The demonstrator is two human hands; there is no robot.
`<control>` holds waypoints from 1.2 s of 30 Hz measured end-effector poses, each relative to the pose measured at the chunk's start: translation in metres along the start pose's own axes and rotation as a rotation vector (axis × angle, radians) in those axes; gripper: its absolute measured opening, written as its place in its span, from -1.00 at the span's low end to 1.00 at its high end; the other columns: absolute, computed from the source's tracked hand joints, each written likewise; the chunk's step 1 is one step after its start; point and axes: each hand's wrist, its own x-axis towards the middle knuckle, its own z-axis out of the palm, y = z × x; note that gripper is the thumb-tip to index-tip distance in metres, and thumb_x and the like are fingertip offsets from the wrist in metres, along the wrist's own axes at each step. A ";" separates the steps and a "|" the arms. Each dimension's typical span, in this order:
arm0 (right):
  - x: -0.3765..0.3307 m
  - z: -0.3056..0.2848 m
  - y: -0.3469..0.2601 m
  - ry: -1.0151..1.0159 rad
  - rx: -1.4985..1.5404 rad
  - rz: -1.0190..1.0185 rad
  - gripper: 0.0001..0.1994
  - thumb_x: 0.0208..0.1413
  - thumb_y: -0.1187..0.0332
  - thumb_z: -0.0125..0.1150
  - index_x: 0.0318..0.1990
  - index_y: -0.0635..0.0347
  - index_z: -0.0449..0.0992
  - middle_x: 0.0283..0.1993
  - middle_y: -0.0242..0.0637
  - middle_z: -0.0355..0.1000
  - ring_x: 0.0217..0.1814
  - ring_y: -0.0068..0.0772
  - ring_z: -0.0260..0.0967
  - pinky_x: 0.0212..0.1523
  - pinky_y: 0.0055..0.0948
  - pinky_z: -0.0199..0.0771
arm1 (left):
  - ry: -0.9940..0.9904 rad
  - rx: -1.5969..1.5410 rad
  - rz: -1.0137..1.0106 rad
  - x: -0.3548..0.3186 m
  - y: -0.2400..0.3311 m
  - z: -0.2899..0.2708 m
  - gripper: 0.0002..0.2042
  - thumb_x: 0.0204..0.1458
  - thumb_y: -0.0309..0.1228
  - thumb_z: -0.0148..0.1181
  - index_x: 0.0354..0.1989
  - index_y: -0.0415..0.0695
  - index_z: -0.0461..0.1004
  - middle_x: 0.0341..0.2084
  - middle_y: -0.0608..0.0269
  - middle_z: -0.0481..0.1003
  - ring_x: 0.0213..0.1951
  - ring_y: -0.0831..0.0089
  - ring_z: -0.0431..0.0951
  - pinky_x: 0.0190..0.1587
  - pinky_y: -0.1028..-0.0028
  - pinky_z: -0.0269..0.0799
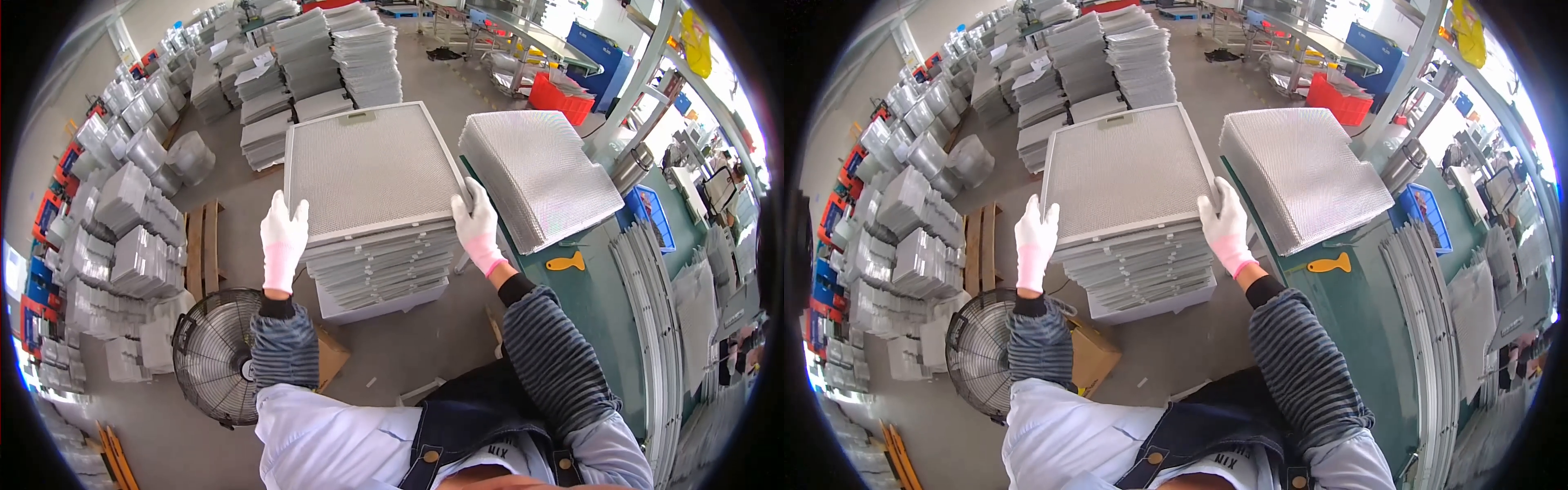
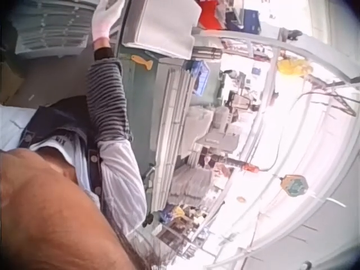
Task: Assembling metal mesh air filters by attaching frames and hardware.
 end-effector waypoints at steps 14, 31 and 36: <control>-0.043 -0.118 -0.035 -0.192 0.072 -0.133 -0.51 0.03 0.38 0.24 0.12 0.38 0.34 0.15 0.10 0.31 0.26 0.05 0.24 0.26 -0.21 0.23 | 0.300 -0.074 0.553 -0.021 0.104 -0.020 -0.44 0.08 -0.38 0.20 0.24 -0.32 0.20 0.18 -0.22 0.26 0.21 -0.07 0.29 0.24 0.15 0.21; -0.236 -0.668 0.032 0.251 -1.109 0.719 -0.76 0.04 0.27 0.14 -0.23 0.22 0.55 -0.26 -0.02 0.52 -0.16 0.03 0.48 -0.11 -0.16 0.44 | -0.814 0.316 1.119 -0.052 0.554 0.350 -0.26 -0.19 0.10 0.34 0.14 -0.12 0.40 0.08 -0.06 0.43 0.16 0.12 0.39 0.21 0.25 0.29; -0.184 -0.691 0.091 0.034 -1.091 0.681 -0.37 -0.12 0.28 0.34 0.20 -0.03 0.33 0.14 0.03 0.33 0.20 0.00 0.28 0.15 -0.18 0.33 | -0.800 0.340 1.233 -0.044 0.564 0.345 -0.22 -0.17 0.07 0.32 0.13 -0.29 0.37 0.07 -0.14 0.41 0.14 0.07 0.40 0.18 0.27 0.30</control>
